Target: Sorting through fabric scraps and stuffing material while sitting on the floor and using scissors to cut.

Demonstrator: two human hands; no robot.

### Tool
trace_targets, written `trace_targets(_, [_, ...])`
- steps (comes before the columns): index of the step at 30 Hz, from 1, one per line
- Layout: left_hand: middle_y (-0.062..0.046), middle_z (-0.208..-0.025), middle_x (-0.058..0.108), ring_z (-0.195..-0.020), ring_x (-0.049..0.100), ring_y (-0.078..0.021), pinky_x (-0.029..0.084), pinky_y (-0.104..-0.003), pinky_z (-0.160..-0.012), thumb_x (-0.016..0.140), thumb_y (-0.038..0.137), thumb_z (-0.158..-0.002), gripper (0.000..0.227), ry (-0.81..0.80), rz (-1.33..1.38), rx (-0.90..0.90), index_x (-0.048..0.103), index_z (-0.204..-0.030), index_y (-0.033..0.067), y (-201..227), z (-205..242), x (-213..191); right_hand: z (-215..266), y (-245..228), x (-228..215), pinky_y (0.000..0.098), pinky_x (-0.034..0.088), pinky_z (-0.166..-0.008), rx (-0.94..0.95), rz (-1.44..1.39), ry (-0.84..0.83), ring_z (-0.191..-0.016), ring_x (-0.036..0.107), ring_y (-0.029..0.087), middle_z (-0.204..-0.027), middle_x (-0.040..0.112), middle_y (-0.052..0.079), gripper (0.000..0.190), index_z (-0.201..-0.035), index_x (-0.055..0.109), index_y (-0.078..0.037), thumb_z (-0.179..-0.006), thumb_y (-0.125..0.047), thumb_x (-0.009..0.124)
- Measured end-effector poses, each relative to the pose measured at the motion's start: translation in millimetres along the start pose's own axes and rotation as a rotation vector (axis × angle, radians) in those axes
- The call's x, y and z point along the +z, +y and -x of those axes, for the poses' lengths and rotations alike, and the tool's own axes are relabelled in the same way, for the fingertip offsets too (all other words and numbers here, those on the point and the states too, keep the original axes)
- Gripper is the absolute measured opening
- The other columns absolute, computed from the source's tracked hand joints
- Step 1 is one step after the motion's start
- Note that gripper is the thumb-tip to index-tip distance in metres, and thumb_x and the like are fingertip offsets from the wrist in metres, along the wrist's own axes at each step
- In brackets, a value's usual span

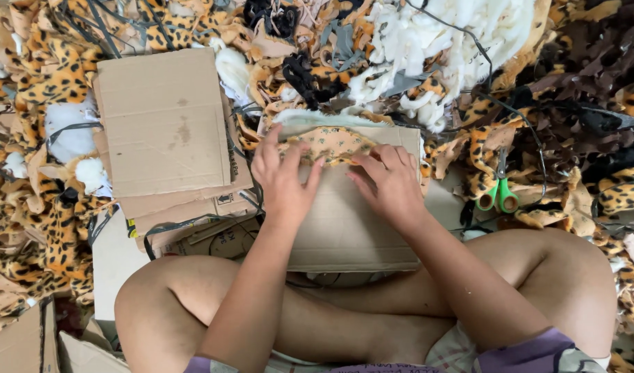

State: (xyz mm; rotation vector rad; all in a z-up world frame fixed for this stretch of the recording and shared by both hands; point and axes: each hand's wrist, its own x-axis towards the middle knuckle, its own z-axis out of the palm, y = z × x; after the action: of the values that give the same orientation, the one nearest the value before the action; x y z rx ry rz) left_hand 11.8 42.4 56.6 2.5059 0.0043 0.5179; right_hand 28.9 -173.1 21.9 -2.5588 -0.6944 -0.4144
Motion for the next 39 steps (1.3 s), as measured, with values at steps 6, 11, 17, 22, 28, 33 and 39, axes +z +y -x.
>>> trace_targets(6, [-0.016, -0.152, 0.034, -0.140, 0.026, -0.0372, 0.025, -0.059, -0.110, 0.081, 0.031, -0.088, 0.036, -0.064, -0.075, 0.047, 0.065, -0.115, 0.0139, -7.5, 5.6, 11.1, 0.2, 6.6, 5.3, 0.0337, 0.042, -0.079, -0.007, 0.067, 0.090, -0.092, 0.056, 0.024, -0.099, 0.055, 0.001, 0.012, -0.100, 0.074, -0.023, -0.094, -0.015, 0.068])
trace_targets(11, [-0.012, -0.167, 0.019, -0.154, 0.009, -0.0329, 0.005, -0.064, -0.120, 0.068, 0.034, -0.097, 0.047, -0.262, -0.015, 0.094, 0.053, -0.139, 0.0163, 19.5, 8.7, 7.3, -5.2, -8.4, -5.8, 0.0370, 0.042, -0.085, 0.023, 0.046, 0.116, -0.103, 0.058, 0.025, -0.107, 0.058, 0.002, 0.011, -0.100, 0.077, -0.021, -0.090, -0.027, 0.075])
trace_targets(17, [-0.010, -0.170, 0.019, -0.157, 0.010, -0.0286, -0.004, -0.056, -0.124, 0.049, 0.029, -0.103, 0.057, -0.465, -0.007, 0.105, 0.037, -0.157, 0.0150, 23.8, 5.6, 4.2, -12.4, -3.4, -11.2, 0.0365, 0.043, -0.086, 0.029, 0.056, 0.069, -0.099, 0.063, 0.023, -0.100, 0.065, 0.000, 0.013, -0.103, 0.077, -0.022, -0.092, -0.027, 0.072])
trace_targets(22, [-0.021, -0.163, 0.029, -0.151, 0.025, -0.0364, 0.018, -0.057, -0.124, 0.052, 0.023, -0.105, 0.048, -0.345, 0.091, 0.096, 0.047, -0.149, 0.0056, 16.5, -40.8, -6.0, -78.8, 1.6, -28.3, 0.0480, 0.053, -0.083, 0.017, -0.205, 0.057, -0.102, 0.065, 0.043, -0.105, 0.066, 0.020, 0.026, -0.120, 0.071, -0.005, -0.095, -0.002, 0.064])
trace_targets(28, [-0.010, -0.096, 0.067, -0.101, 0.068, -0.0298, 0.057, -0.039, -0.091, 0.055, 0.006, -0.095, 0.018, -0.001, 0.298, 0.246, 0.064, -0.110, 0.0129, -12.7, -118.3, 64.6, -166.5, 57.1, 60.0, 0.0483, 0.061, -0.062, 0.080, -0.517, -0.083, -0.090, 0.068, 0.051, -0.096, 0.070, 0.029, 0.019, -0.114, 0.069, 0.005, -0.096, 0.003, 0.065])
trace_targets(33, [-0.025, -0.121, 0.053, -0.107, 0.056, -0.0470, 0.050, -0.056, -0.086, 0.063, 0.010, -0.090, 0.043, -0.514, 0.033, -0.188, 0.048, -0.130, 0.0033, -55.5, -165.9, 133.4, -215.3, 75.4, 78.8, 0.0491, 0.055, -0.071, 0.281, -0.060, -0.642, -0.090, 0.064, 0.035, -0.109, 0.063, 0.014, 0.021, -0.110, 0.067, -0.011, -0.089, -0.008, 0.068])
trace_targets(39, [-0.020, -0.097, 0.061, -0.089, 0.060, -0.0452, 0.054, -0.056, -0.063, 0.050, -0.010, -0.084, 0.024, -0.511, -0.276, -0.012, 0.068, -0.089, 0.0055, -79.2, -184.4, 158.4, -214.5, 91.3, 123.1, 0.0504, 0.056, -0.091, 0.171, 0.195, -0.568, -0.121, 0.049, 0.042, -0.127, 0.054, 0.022, 0.041, -0.118, 0.073, -0.012, -0.082, 0.005, 0.066])
